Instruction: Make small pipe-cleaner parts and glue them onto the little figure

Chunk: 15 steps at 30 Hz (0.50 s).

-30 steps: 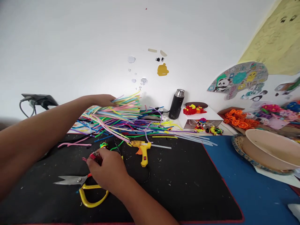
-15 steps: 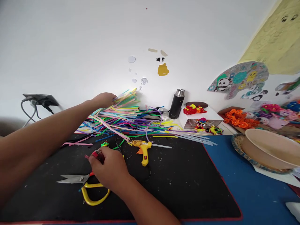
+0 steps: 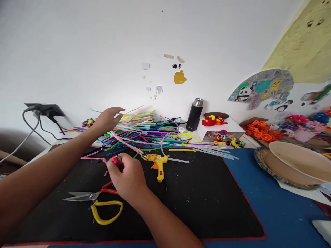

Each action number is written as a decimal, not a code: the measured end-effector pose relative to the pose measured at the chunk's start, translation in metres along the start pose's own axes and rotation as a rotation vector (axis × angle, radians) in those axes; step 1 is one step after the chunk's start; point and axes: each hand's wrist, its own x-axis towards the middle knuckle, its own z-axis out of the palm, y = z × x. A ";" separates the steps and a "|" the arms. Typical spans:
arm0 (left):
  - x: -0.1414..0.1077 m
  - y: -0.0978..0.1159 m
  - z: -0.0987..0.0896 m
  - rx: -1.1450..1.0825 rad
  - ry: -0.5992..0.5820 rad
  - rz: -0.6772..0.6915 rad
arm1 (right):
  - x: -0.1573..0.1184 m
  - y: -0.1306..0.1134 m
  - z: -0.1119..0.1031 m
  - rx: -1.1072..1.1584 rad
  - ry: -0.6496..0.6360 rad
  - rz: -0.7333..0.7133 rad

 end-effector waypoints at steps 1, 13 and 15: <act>-0.004 -0.002 -0.002 -0.025 0.040 0.016 | 0.000 0.001 0.000 -0.007 0.005 0.008; -0.043 0.000 0.027 -0.045 -0.143 0.115 | -0.005 0.005 0.007 -0.117 -0.046 0.005; -0.055 0.001 0.023 -0.055 -0.107 0.140 | -0.006 0.006 0.008 -0.138 -0.051 0.003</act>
